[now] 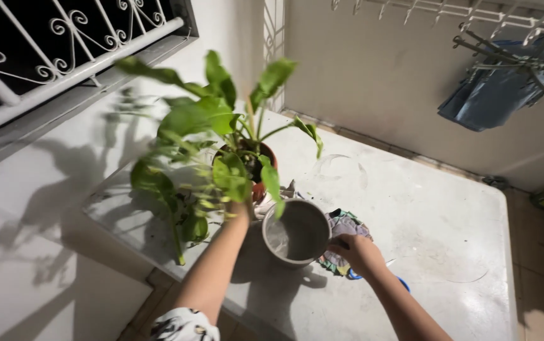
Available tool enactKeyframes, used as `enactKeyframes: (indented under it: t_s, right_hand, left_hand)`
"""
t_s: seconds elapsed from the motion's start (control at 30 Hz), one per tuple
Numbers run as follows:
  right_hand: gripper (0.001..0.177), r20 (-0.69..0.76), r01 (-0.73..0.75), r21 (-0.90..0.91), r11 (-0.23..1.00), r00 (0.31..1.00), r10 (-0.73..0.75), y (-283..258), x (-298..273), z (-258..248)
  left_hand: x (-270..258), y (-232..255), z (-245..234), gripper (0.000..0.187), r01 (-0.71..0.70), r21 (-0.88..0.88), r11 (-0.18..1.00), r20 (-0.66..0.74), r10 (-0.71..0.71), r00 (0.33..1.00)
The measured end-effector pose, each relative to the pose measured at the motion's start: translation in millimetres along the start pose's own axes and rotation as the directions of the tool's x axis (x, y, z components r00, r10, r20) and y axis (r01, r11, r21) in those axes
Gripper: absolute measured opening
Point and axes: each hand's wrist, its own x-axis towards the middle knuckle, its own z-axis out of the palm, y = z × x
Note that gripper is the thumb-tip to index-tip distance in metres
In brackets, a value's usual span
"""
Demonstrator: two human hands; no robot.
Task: Filling a pot with water, pruning plant leaves with scissors, and organizing potted plants on a balcony table.
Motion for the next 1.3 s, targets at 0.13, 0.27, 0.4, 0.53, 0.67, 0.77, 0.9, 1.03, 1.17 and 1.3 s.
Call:
enactKeyframes:
  t_s: [0.13, 0.27, 0.4, 0.53, 0.67, 0.77, 0.9, 1.03, 1.17, 1.3]
  right_hand:
    - [0.026, -0.037, 0.03, 0.048, 0.998, 0.999, -0.029, 7, 1, 7]
    - [0.026, -0.079, 0.026, 0.0, 1.0, 0.996, -0.026, 6, 2, 7]
    - [0.031, -0.362, 0.223, -0.124, 0.967, 0.897, -0.253, 22, 18, 22]
    - [0.025, -0.402, 0.359, 0.033, 0.933, 0.859, -0.316, -14, 38, 24]
    - [0.026, 0.094, -0.227, 0.467, 0.855, 0.974, 0.207, -54, 74, 37]
    - [0.026, 0.295, -0.397, 0.802, 0.447, 0.913, 0.281, -40, 105, 62]
    - [0.008, 0.622, -0.496, 0.659, -0.565, 0.782, 0.04, 81, 226, 166]
    - [0.033, 0.412, -0.395, 0.873, -0.287, 0.911, -0.001, -123, 147, 42]
    - [0.03, 0.306, -0.32, 0.937, -0.139, 0.945, -0.115, -129, 140, 30]
    - [0.034, 0.314, -0.316, 0.931, 0.181, 0.949, 0.04, -101, 88, 21]
  left_hand:
    - [21, -39, -59, 0.036, -0.016, -0.068, 0.998, 0.068, 0.02, 0.997]
    - [28, -31, -104, 0.026, -0.647, 0.661, 0.379, 0.395, 0.558, 0.73]
    - [-21, 55, -116, 0.025, -0.671, 0.693, 0.265, 0.401, 0.631, 0.664]
    - [11, -23, -117, 0.037, -0.517, 0.602, 0.609, 0.169, 0.536, 0.827]
    - [-3, -82, -104, 0.041, -0.395, 0.76, 0.516, 0.038, 0.571, 0.82]
    - [-41, -60, -83, 0.041, -0.171, 0.637, 0.752, -0.075, 0.281, 0.957]
    - [-54, -51, -64, 0.034, 0.016, 0.425, 0.905, -0.037, 0.0, 0.999]
    - [-12, -78, -54, 0.038, -0.016, 0.528, 0.849, -0.155, 0.114, 0.981]
    - [-27, -22, -61, 0.042, -0.06, 0.621, 0.781, -0.167, 0.207, 0.964]
    - [-34, 14, -63, 0.047, -0.084, -0.176, 0.981, -0.018, 0.082, 0.996]
